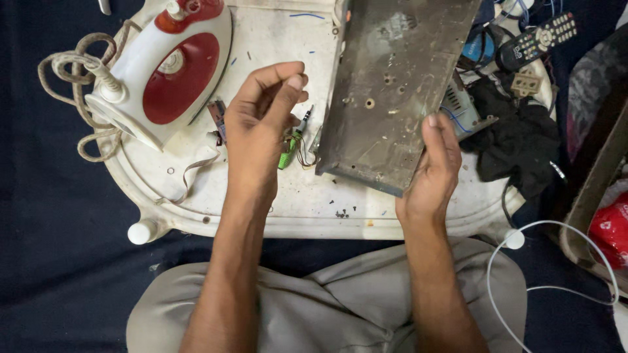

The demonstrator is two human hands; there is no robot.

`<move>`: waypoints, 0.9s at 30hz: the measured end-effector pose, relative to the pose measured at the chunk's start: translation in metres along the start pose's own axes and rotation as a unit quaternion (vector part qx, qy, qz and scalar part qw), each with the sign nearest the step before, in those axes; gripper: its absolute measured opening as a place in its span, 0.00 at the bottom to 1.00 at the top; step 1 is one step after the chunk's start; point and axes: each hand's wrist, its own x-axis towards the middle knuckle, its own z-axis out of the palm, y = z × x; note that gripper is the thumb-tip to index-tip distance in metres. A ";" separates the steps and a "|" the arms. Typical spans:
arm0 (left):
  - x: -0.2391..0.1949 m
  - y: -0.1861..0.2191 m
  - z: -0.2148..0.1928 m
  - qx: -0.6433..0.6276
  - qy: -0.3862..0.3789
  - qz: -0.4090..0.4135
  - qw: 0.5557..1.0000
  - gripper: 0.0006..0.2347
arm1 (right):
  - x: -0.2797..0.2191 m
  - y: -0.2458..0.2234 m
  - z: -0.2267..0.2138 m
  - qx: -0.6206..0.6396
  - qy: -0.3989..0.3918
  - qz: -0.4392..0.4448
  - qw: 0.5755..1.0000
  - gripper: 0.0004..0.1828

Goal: The person uses a screwdriver to remove screws from a circuit board, then wipes the metal casing with a cloth. They handle the board and casing while seated on the floor.

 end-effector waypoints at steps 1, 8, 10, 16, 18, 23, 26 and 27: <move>-0.001 0.001 0.000 -0.008 -0.008 -0.019 1.000 0.09 | 0.000 -0.001 0.000 0.002 0.019 0.007 1.000 0.12; -0.001 0.000 0.004 -0.007 -0.072 -0.108 0.991 0.11 | 0.003 -0.011 -0.003 0.050 0.091 0.062 0.993 0.17; -0.002 -0.005 0.006 0.002 -0.085 -0.117 0.990 0.11 | 0.003 -0.011 -0.006 0.055 0.093 0.059 0.992 0.17; -0.002 -0.027 0.011 0.073 -0.078 -0.068 0.992 0.15 | 0.004 -0.008 -0.018 0.080 0.109 0.089 0.987 0.16; -0.002 -0.035 0.018 0.153 -0.057 0.034 0.986 0.21 | 0.003 -0.007 -0.019 0.079 0.113 0.104 0.985 0.15; -0.007 -0.041 0.023 0.117 -0.118 -0.156 0.974 0.28 | 0.001 -0.009 -0.022 0.039 0.091 0.131 0.986 0.11; -0.009 -0.043 0.025 0.095 -0.135 -0.157 0.974 0.29 | 0.001 -0.012 -0.027 0.028 0.073 0.155 0.985 0.09; -0.008 -0.043 0.026 0.092 -0.140 -0.149 0.974 0.29 | 0.001 -0.013 -0.029 0.031 0.065 0.162 0.984 0.09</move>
